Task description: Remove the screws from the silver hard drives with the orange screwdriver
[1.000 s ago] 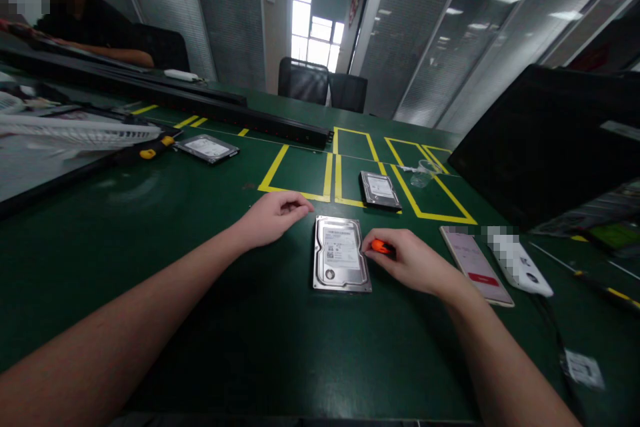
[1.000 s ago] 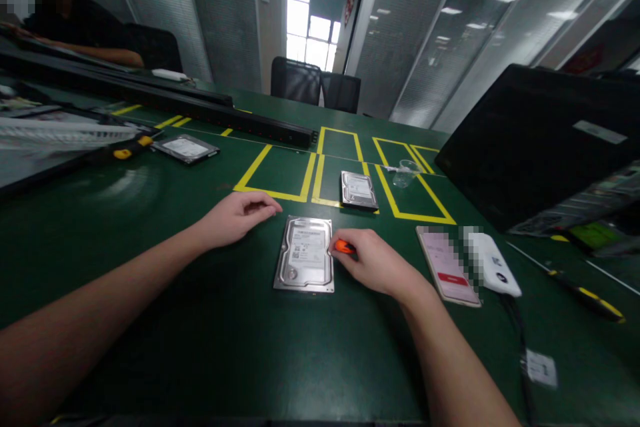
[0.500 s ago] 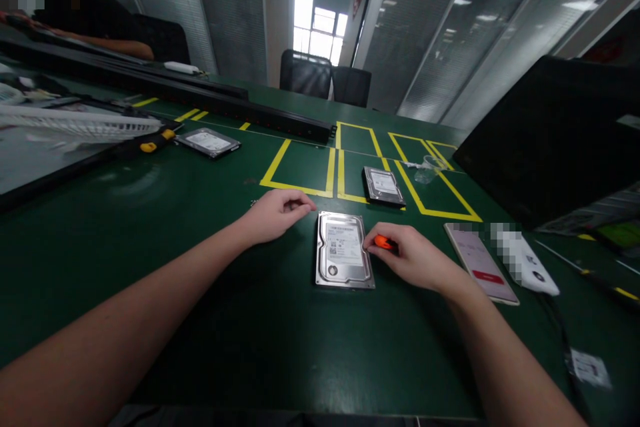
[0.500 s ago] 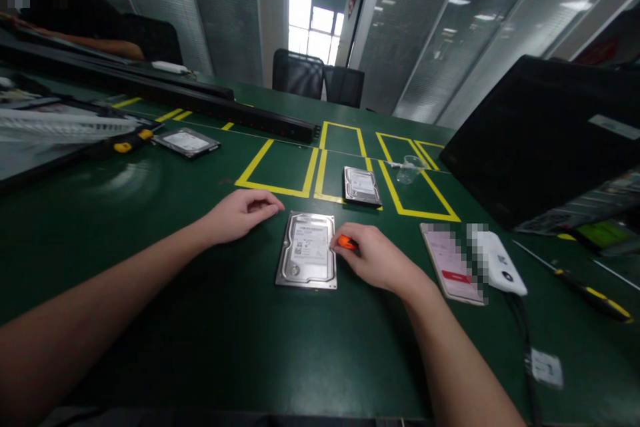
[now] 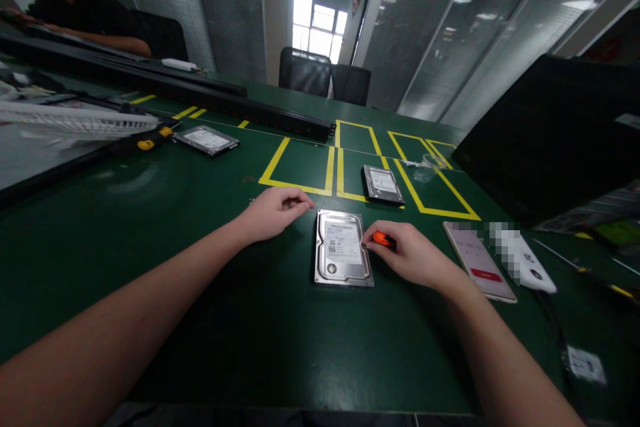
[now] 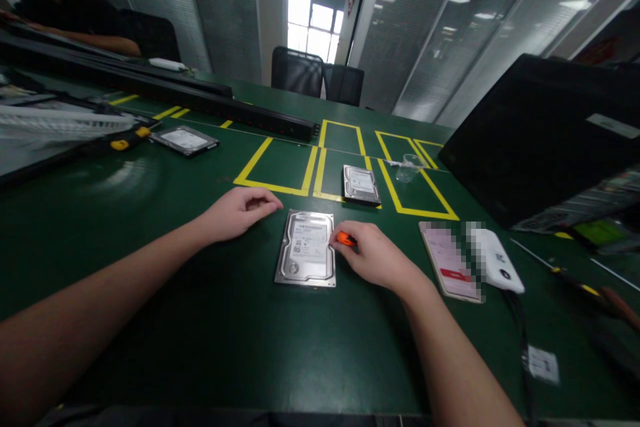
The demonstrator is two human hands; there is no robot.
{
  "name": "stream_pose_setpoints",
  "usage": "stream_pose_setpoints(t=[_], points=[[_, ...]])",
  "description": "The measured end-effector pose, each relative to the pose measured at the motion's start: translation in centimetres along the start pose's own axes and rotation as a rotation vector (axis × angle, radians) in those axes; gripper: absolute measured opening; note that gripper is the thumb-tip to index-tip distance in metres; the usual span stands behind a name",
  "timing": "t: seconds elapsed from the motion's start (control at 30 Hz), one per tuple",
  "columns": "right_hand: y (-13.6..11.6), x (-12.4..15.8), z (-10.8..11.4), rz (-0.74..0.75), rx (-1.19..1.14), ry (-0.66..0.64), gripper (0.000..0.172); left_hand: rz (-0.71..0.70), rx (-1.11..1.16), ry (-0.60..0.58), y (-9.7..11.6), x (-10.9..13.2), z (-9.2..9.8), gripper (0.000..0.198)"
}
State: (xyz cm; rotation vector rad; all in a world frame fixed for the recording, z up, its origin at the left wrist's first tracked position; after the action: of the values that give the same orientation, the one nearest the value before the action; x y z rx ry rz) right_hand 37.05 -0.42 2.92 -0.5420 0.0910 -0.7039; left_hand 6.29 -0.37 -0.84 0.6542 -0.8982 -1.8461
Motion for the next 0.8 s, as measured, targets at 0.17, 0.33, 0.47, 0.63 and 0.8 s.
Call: stream_pose_setpoints(t=[0.17,0.33,0.47,0.63,0.8], points=[[0.0,-0.1,0.0,-0.013,0.001,-0.003,0.012,0.017,-0.014,0.000,0.3,0.1,0.0,0.027],[-0.1,0.0,0.0,-0.018,0.004,-0.003,0.012,0.021,-0.019,-0.011,0.4,0.1,0.1,0.028],[-0.2,-0.1,0.0,-0.023,0.003,-0.002,0.012,0.025,-0.028,-0.016,0.4,0.1,0.0,0.029],[-0.1,-0.1,0.0,-0.028,-0.011,-0.003,0.011,0.037,-0.050,-0.029,0.3,0.1,0.0,0.029],[-0.2,0.7,0.9,-0.009,-0.068,0.194,0.012,0.030,-0.048,-0.036,0.3,0.1,0.0,0.029]])
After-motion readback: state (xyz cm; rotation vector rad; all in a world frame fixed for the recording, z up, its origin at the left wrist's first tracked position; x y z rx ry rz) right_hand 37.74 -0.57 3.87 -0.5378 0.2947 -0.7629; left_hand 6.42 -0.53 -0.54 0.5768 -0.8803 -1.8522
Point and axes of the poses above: each hand's wrist, its own x-axis away from the middle knuckle, its own z-axis out of the back of the hand, y = z × x, the point moved 1 cm from there along -x, towards the middle knuckle, and after that the axes turned 13 degrees about -y, right-handed, at the moved point
